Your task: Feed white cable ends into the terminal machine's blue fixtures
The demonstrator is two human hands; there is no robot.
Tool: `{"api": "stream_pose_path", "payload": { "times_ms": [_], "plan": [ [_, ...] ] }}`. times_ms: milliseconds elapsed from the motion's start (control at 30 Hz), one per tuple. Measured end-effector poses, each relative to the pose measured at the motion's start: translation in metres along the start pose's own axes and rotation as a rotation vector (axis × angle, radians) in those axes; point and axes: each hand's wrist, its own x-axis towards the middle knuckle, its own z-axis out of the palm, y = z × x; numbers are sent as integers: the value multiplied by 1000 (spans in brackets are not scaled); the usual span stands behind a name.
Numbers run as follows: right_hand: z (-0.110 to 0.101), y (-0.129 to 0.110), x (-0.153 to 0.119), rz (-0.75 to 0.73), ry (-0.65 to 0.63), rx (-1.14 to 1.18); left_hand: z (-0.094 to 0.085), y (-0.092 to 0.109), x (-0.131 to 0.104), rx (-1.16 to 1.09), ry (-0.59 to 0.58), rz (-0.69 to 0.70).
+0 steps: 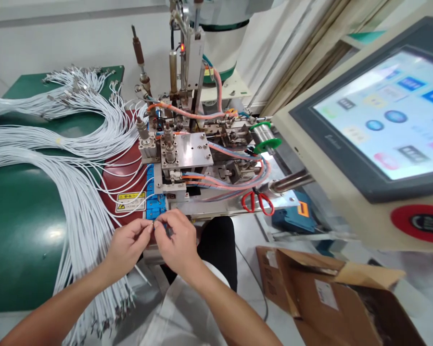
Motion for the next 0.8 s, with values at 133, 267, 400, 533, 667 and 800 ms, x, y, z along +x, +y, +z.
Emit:
{"api": "stream_pose_path", "payload": {
  "times_ms": [133,267,400,533,667,800],
  "plan": [
    [8,3,-6,-57,69,-61,6,-5,-2,-42,56,-29],
    [4,5,-9,-131,46,-142,7,-8,-1,-91,78,-45],
    [-1,8,-10,-129,-12,-120,7,-8,1,-190,62,-89],
    [-2,11,-5,49,33,62,3,-6,2,-199,14,-48],
    [3,10,2,215,-15,217,2,-7,2,-112,-4,3],
    [6,11,1,208,-12,183,4,-6,2,-115,25,-10]
  ]
}}
